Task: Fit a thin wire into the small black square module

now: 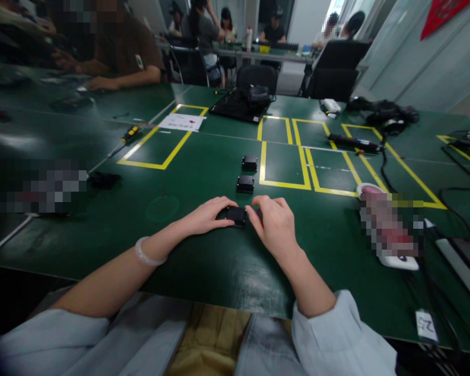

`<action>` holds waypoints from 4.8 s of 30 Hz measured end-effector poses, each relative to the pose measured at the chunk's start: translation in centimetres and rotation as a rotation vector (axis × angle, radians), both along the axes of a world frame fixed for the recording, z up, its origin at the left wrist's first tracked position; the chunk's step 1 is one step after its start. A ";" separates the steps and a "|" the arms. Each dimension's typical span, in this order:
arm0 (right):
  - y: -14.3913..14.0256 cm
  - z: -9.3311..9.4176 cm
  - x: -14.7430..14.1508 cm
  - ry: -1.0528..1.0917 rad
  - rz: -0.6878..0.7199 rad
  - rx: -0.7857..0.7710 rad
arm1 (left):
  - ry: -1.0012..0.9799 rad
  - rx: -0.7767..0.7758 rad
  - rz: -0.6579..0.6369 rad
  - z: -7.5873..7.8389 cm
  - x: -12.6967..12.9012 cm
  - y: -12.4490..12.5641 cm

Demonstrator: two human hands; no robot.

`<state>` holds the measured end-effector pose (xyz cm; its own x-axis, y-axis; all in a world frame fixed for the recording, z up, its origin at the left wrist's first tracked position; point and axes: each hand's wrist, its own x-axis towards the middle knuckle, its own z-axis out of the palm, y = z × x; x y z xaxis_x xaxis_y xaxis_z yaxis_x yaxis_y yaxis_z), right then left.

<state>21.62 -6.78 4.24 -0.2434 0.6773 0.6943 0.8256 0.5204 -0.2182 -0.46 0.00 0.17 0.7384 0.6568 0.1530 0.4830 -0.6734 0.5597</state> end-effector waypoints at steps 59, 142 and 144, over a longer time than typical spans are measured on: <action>0.3 -0.6 -0.7 0.041 0.019 0.083 | 0.014 -0.007 0.012 0.0 0.0 0.1; 0.4 -0.3 -0.6 0.005 -0.024 0.090 | -0.002 -0.001 0.011 -0.1 -0.1 0.1; 0.4 -0.4 -0.8 0.023 -0.031 0.107 | -0.006 -0.001 0.013 -0.2 -0.1 0.1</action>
<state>20.86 -6.42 3.85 -0.2062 0.6061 0.7682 0.8370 0.5159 -0.1823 -0.59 0.09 -0.03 0.7287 0.6666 0.1572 0.4883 -0.6667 0.5631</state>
